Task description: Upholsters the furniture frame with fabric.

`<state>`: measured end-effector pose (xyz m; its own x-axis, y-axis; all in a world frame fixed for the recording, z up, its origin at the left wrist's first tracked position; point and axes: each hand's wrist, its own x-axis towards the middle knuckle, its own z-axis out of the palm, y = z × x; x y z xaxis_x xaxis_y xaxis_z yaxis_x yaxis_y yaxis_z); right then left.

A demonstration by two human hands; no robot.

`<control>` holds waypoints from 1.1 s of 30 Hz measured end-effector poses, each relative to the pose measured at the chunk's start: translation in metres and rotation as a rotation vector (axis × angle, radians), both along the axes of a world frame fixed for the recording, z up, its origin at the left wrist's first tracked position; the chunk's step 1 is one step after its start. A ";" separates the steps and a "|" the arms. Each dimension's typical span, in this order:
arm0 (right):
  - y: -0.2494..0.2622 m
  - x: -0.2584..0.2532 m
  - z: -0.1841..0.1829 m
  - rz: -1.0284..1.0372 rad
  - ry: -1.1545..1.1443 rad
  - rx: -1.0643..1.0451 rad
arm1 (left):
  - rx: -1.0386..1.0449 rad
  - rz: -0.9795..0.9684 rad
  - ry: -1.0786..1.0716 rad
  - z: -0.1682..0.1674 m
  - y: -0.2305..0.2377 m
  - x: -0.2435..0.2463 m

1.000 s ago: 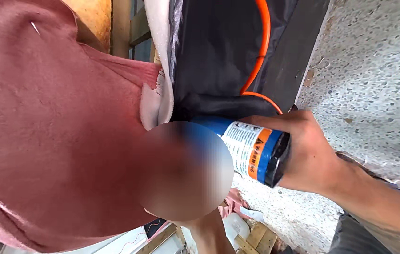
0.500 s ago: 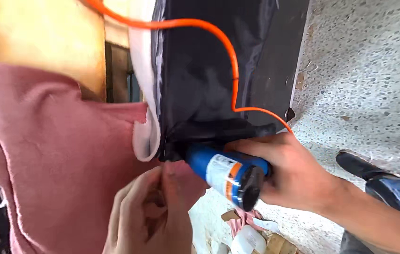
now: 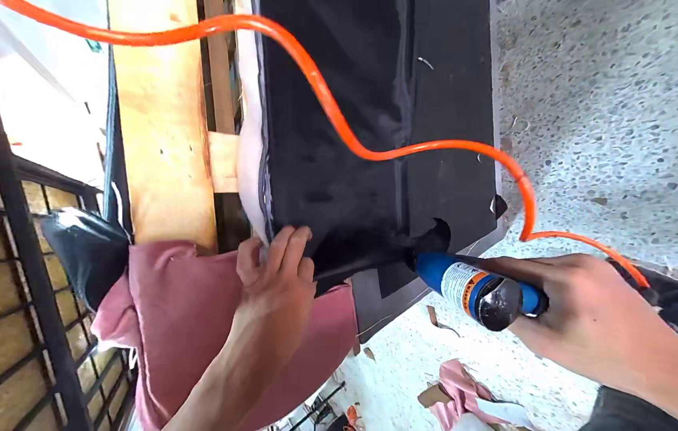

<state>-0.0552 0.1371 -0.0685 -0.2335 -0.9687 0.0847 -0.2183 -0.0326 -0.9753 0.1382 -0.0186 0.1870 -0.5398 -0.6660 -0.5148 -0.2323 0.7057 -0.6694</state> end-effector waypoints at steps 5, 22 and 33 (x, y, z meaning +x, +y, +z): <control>0.005 -0.012 -0.001 0.034 0.065 0.017 | 0.132 0.143 0.074 0.011 0.003 -0.015; 0.000 -0.015 0.011 0.203 0.171 -0.010 | 0.465 1.076 0.148 0.045 -0.078 -0.092; -0.028 -0.002 0.009 0.192 0.133 -0.183 | 0.214 0.555 0.105 0.024 -0.106 -0.086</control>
